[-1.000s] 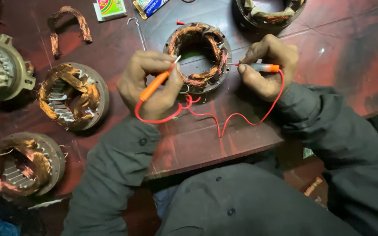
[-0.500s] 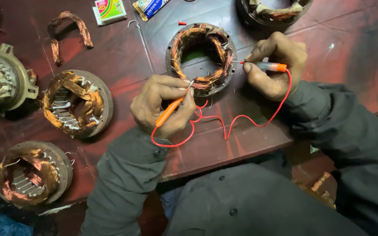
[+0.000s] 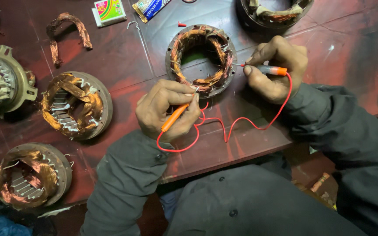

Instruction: The person uses a test light with red leads to check continuity on the copper windings of a motor stator. They touch the probes to different points on the winding and observe the light to verify electrical connections.

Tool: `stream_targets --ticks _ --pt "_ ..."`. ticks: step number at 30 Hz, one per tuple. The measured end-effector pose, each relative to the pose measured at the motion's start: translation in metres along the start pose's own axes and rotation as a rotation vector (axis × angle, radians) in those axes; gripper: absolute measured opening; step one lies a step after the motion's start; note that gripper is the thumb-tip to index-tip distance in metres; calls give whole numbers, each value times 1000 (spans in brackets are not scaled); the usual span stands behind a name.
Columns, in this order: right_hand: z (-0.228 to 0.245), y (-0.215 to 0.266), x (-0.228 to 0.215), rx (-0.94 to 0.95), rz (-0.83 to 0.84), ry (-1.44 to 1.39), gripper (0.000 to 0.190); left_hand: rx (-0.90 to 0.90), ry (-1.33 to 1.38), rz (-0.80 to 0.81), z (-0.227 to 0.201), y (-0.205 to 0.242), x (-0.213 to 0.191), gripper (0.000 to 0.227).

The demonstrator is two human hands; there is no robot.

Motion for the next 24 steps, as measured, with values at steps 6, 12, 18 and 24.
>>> stream_targets --ticks 6,12,18,24 --pt "-5 1 1 8 21 -14 19 10 20 -11 1 0 -1 28" --pt "-3 1 0 9 7 -5 16 1 22 4 2 1 0 28" --pt "0 -1 0 4 29 52 17 -2 32 -1 1 0 0 27" --pt "2 -2 0 -9 1 12 17 14 1 2 0 0 0 29"
Point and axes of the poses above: each hand's wrist, its own y-axis away from the middle knuckle, its own x-axis out of the palm, z = x × y, the point moved 10 cm from there along -y, towards the middle knuckle, and after that the axes turned 9 degrees about x, right-handed, at the moved point
